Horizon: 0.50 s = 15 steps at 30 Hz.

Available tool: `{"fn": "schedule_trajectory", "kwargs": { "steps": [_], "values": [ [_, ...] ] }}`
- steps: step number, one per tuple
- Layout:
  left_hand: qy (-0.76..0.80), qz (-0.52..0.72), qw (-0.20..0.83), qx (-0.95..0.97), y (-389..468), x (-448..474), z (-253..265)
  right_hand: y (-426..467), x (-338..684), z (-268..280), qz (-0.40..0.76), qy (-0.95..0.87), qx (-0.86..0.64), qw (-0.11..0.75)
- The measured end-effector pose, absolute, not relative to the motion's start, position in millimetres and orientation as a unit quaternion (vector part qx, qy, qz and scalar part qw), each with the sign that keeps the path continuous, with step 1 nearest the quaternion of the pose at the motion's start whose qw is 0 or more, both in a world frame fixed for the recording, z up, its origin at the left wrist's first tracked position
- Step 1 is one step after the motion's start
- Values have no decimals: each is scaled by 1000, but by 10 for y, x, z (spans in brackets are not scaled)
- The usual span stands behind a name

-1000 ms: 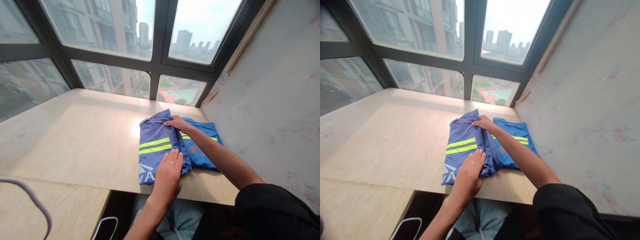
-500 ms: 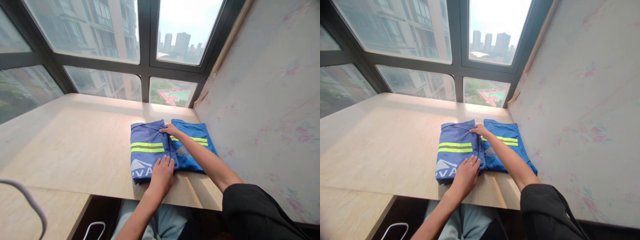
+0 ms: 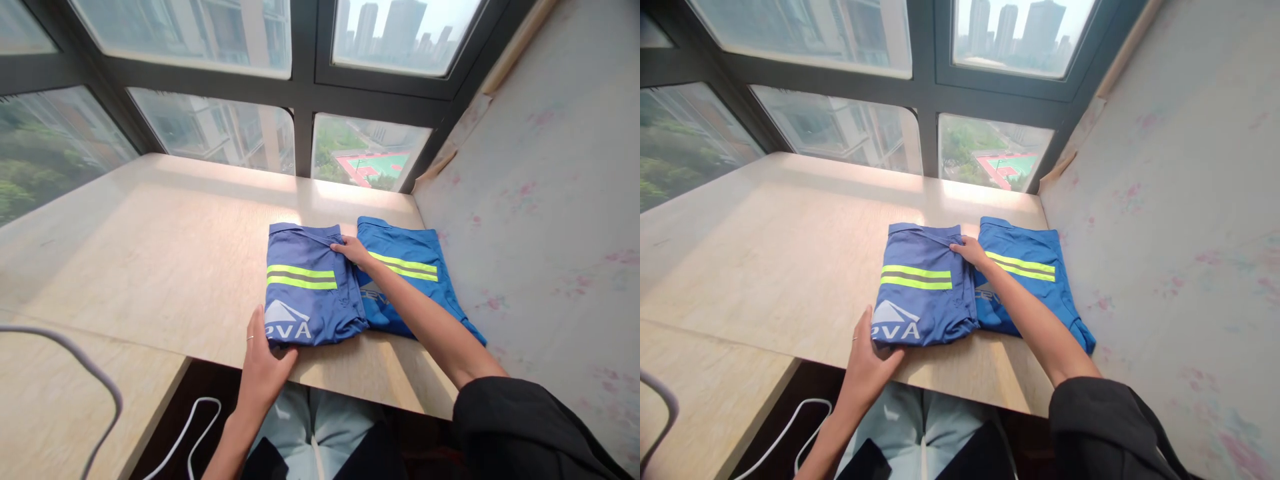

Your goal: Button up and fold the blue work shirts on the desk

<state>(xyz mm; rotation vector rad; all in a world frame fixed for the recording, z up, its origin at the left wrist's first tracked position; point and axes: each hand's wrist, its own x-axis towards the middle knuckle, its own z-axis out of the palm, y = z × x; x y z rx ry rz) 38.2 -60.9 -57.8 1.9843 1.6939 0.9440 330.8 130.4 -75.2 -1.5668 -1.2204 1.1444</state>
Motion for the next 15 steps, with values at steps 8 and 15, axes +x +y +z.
{"fn": "schedule_trajectory", "kwargs": {
  "steps": [8, 15],
  "values": [
    [645, 376, 248, 617, -163, 169, -571, 1195, 3243, -711, 240, -549, -725, 339],
    [563, 411, 237, 676, -25, -230, -642, 1017, 2990, -726, 192, -532, -774, 286]
  ]
}}
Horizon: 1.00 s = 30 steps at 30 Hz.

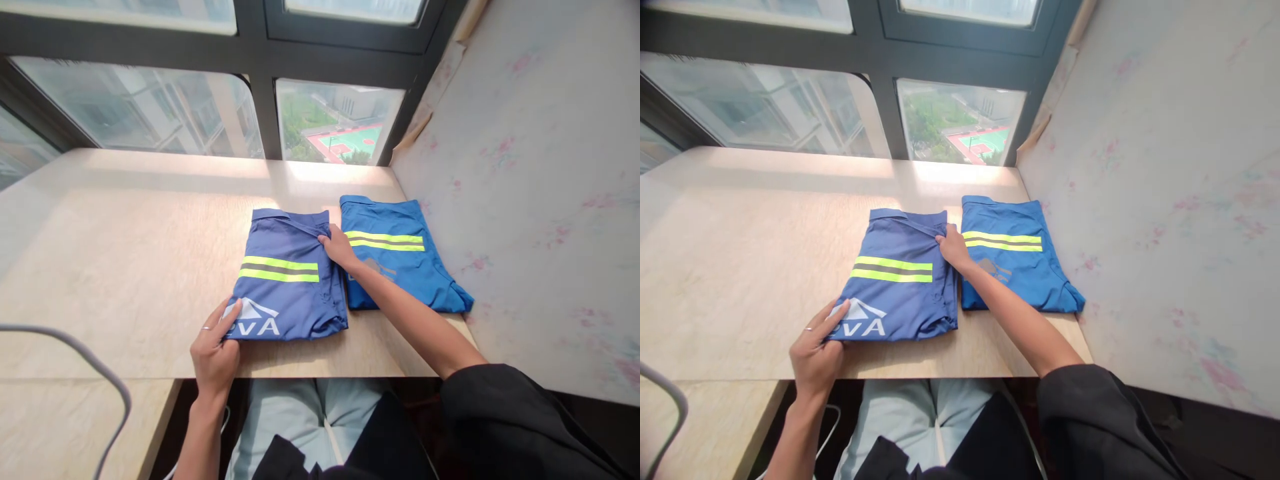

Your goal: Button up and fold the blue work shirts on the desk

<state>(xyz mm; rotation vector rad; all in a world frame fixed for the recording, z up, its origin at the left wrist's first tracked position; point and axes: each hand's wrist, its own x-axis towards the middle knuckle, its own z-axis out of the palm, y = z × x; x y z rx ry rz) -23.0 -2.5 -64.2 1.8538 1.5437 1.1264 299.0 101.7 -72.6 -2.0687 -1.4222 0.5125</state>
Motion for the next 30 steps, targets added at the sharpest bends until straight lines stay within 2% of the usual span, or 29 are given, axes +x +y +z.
{"fn": "schedule_trajectory", "kwargs": {
  "steps": [6, 9, 11, 14, 19, 25, 30],
  "values": [
    [583, 347, 473, 562, -23, -472, -491, 860, 2958, -735, 220, -529, -764, 296],
    [555, 359, 610, 437, 12, -504, -311, 785, 2922, -667, 142, -569, -743, 323],
    [552, 392, 650, 346, 58, -457, -235, 746, 2815, -564, 73, -607, -722, 325],
    [588, 389, 643, 300, 161, -323, -234, 748, 2510, -379, 36, -672, -676, 299],
    [609, 342, 611, 373, 328, -158, -320, 1024, 1884, -279, 52, -775, -583, 238],
    [547, 282, 700, 362, 380, -143, -321, 1478, 1647, -608, 68, -820, -543, 167],
    [592, 284, 636, 406, 342, -162, -397, 1561, 1745, -831, 45, -842, -514, 160]
  ]
}}
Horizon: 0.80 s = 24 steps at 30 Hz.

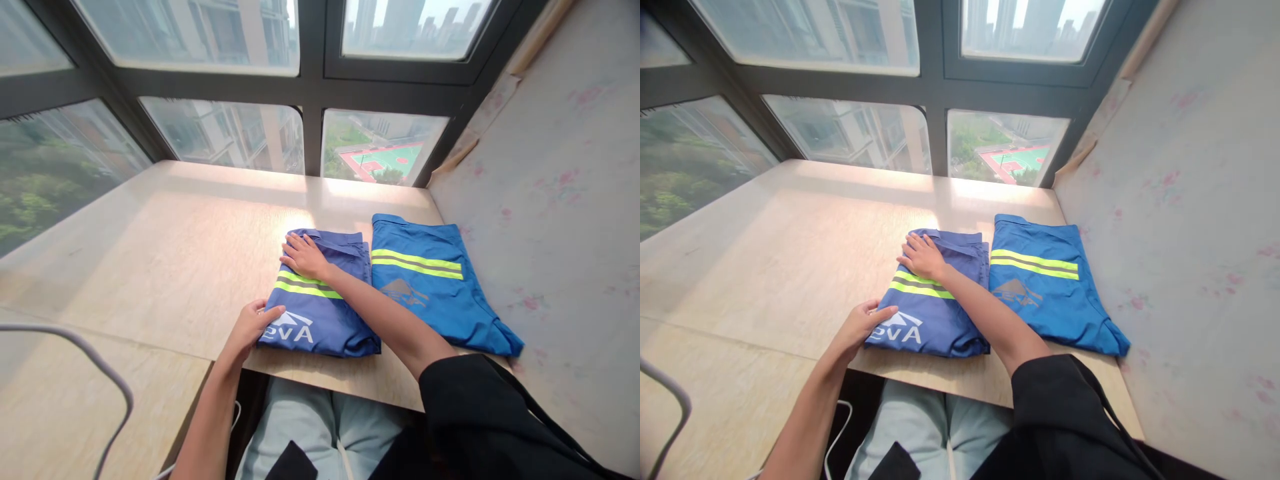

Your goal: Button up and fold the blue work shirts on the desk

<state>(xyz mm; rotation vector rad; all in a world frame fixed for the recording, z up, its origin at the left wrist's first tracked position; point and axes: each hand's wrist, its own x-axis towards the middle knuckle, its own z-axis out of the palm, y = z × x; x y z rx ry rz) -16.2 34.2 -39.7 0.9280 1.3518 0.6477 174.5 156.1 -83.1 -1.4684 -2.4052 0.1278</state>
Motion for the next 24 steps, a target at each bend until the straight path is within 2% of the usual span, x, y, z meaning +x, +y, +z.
{"fn": "schedule_trajectory", "kwargs": {
  "steps": [9, 15, 20, 24],
  "values": [
    [622, 308, 537, 479, 198, -127, -475, 1435, 1760, -800, -27, -793, -571, 211],
    [588, 301, 655, 366, 123, -234, -396, 1452, 1773, -844, 3, -779, -593, 205],
    [592, 274, 648, 394, 88, -228, -303, 1448, 1780, -848, -18, -752, -614, 241],
    [581, 265, 659, 398, 94, -202, -364, 1483, 1781, -915, 2, -720, -654, 230]
  ]
}}
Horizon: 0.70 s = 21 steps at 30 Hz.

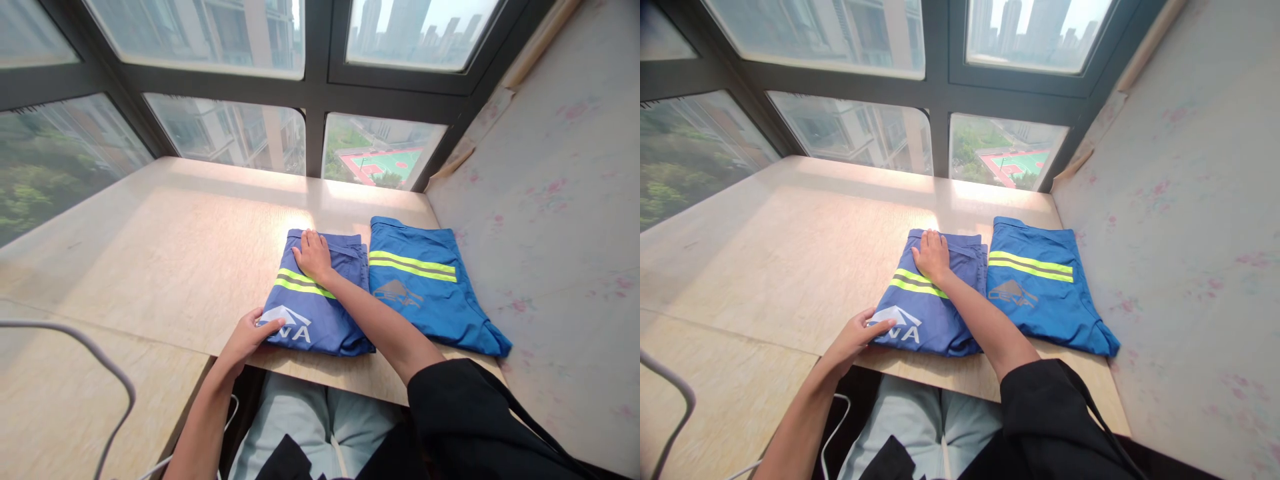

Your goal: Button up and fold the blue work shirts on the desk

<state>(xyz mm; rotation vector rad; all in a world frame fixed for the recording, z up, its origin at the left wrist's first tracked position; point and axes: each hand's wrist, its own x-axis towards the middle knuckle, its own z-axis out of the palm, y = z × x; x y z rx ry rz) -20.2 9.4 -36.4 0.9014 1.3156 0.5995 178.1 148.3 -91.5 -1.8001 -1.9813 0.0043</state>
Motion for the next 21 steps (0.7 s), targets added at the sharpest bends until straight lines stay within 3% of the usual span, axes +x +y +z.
{"fn": "schedule_trajectory", "kwargs": {
  "steps": [8, 15, 21],
  "values": [
    [616, 240, 619, 425, 67, -174, -517, 1553, 1862, -955, 16, -749, -643, 158],
    [647, 213, 545, 489, 19, -125, -473, 1463, 2199, -923, -3, -838, -535, 109],
    [630, 271, 572, 450, 63, -160, -551, 1246, 2342, -805, -47, -850, -516, 89]
  ]
}}
